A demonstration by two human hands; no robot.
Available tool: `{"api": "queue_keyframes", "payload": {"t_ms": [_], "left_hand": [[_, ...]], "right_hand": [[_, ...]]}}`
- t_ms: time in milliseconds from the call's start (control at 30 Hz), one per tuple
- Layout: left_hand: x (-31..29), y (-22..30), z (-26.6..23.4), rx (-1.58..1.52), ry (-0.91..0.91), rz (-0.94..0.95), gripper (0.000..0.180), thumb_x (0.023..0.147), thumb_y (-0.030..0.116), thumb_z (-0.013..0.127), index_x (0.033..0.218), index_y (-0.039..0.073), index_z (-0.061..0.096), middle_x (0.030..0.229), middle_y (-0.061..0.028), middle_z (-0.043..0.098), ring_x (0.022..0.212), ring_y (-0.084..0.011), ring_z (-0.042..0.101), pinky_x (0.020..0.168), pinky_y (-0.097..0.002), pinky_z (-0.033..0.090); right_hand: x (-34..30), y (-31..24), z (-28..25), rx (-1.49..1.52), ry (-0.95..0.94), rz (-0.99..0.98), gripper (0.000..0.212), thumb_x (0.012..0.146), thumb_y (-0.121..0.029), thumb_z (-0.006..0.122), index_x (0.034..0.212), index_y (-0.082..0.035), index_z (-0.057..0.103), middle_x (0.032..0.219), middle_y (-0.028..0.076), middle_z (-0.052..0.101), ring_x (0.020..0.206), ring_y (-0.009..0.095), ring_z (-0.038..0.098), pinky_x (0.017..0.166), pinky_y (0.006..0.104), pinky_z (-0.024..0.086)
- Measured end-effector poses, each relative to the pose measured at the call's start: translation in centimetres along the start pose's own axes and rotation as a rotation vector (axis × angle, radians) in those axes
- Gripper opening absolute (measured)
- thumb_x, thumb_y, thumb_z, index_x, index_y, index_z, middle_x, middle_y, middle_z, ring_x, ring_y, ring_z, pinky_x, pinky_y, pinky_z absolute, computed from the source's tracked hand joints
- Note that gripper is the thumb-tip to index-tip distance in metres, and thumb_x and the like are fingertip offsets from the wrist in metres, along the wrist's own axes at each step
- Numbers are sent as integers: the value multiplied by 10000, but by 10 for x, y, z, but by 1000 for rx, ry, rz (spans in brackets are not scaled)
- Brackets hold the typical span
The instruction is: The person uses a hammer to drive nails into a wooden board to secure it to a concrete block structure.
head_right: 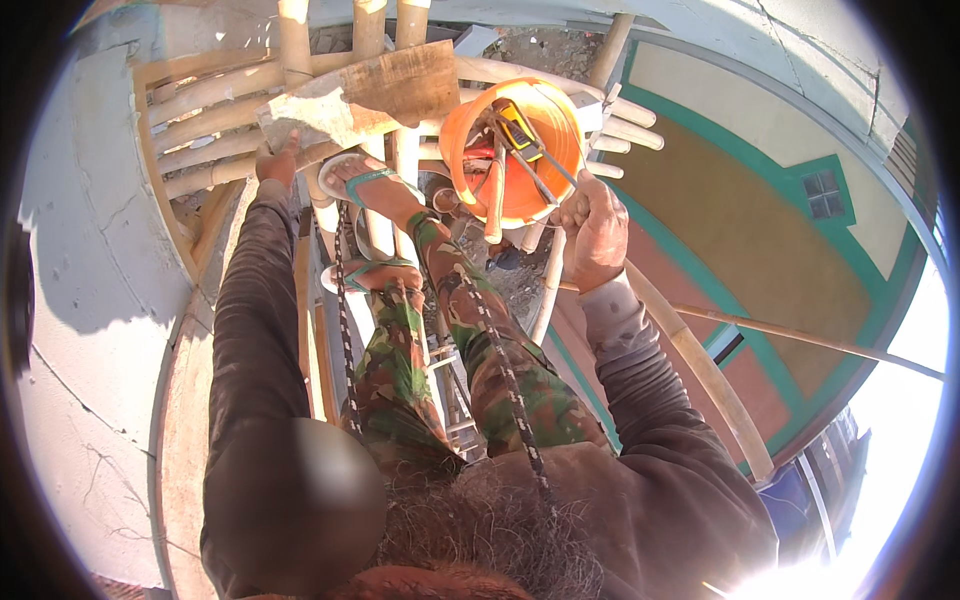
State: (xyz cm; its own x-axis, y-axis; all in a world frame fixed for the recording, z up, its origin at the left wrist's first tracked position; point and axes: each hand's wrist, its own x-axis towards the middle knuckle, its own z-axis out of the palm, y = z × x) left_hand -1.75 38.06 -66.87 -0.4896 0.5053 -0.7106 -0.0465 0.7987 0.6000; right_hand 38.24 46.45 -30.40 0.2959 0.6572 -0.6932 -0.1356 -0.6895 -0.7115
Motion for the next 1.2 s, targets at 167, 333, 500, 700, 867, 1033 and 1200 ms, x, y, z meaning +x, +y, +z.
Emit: {"api": "queue_keyframes", "payload": {"t_ms": [167,333,500,700,867,1033,1200], "left_hand": [[-71,53,-39,-140,-97,182,432,973,254,757,1266,-23,601,1194,-116,708,1025,-186,665,929,-352,524],[-162,85,-101,-260,-54,231,437,1013,215,700,1347,-22,548,1276,-109,656,1128,-177,619,994,-338,495],[-231,80,-132,-325,3,108,456,1052,274,664,1382,-13,536,1321,-95,632,1173,-175,600,1035,-336,483],[-286,54,-130,-578,49,-9,503,1060,322,646,1425,-5,530,1368,-87,621,1189,-201,613,1054,-356,495],[-322,52,-134,-794,28,-243,531,1040,210,667,1484,22,445,1420,-115,578,1253,-227,594,1062,-371,490],[-353,78,-150,-377,-51,-56,498,1065,246,615,1468,-14,484,1440,-133,586,1279,-234,599,1074,-380,486],[-423,70,-160,-813,-153,-212,502,1039,142,628,1498,72,439,1441,-116,561,1291,-250,587,1033,-454,534]], "right_hand": [[55,55,-24,24,164,55,345,998,-236,633,710,-140,471,625,-37,353,542,122,376,635,374,479],[89,62,-36,114,274,12,309,973,-222,644,719,-158,478,616,-48,367,515,107,392,583,356,485],[127,95,-60,59,322,59,297,968,-206,657,738,-145,480,644,-24,446,588,142,488,678,339,527],[142,101,-18,-119,165,171,324,986,-307,650,738,-133,534,663,12,499,625,183,563,659,356,522],[157,100,-12,-502,12,101,326,971,-349,654,911,-31,697,834,112,709,741,259,689,706,363,534],[112,127,-41,-1192,437,-371,528,918,-436,722,1180,21,680,1029,173,751,1024,308,709,915,368,537],[-58,76,16,-287,-454,464,567,961,-441,723,1360,-54,609,1168,51,640,1012,235,659,959,379,521]]}}
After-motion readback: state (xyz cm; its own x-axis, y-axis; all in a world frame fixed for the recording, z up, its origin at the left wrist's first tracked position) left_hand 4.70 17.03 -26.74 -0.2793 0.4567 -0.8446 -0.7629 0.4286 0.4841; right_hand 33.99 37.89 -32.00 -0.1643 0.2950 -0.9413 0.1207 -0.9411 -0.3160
